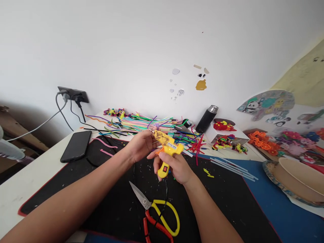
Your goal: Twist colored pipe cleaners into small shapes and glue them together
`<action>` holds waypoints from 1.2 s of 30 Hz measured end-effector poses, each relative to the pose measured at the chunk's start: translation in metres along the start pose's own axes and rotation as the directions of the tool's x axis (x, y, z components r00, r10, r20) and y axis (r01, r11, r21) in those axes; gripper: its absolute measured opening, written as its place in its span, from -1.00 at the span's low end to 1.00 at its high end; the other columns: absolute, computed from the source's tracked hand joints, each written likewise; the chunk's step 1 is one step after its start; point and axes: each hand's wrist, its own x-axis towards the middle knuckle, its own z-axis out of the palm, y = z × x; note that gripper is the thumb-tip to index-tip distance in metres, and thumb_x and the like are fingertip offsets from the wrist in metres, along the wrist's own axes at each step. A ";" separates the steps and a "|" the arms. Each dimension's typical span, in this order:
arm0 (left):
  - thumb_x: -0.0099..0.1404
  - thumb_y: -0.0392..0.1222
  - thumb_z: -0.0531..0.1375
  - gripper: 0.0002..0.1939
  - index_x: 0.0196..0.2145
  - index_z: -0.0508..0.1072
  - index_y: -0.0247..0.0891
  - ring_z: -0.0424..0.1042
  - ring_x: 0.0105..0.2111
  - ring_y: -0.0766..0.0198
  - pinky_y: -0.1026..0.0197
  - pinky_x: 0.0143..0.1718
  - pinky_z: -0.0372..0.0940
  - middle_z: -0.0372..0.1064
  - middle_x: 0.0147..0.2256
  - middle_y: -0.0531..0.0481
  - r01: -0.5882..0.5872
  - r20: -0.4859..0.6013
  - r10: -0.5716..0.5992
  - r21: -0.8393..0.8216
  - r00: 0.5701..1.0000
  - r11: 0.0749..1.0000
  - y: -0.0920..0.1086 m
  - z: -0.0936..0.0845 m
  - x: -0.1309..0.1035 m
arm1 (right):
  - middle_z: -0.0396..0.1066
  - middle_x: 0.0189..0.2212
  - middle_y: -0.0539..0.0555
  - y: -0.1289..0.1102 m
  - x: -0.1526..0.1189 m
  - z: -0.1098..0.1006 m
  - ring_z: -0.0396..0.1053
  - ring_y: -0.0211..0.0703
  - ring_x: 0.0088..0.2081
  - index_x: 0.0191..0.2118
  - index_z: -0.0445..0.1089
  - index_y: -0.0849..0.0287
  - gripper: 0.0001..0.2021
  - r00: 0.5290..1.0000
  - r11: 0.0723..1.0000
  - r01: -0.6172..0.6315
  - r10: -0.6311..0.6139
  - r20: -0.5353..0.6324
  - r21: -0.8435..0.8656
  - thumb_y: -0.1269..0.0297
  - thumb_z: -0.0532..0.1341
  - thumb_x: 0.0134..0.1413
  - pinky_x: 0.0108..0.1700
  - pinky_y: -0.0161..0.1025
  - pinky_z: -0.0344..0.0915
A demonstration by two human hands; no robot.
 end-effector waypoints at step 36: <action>0.34 0.20 0.23 -0.62 -0.29 0.49 -0.20 0.39 -0.37 0.18 0.22 -0.29 0.20 0.46 -0.42 -0.02 -0.425 0.336 0.383 0.888 0.861 0.178 0.068 0.000 -0.035 | 0.35 -0.63 -0.04 -0.005 0.003 0.027 0.23 -0.24 -0.55 -0.37 0.50 0.13 -0.75 0.992 0.623 -0.112 0.018 -0.128 -0.774 0.20 0.18 0.30 -0.44 -0.29 -0.01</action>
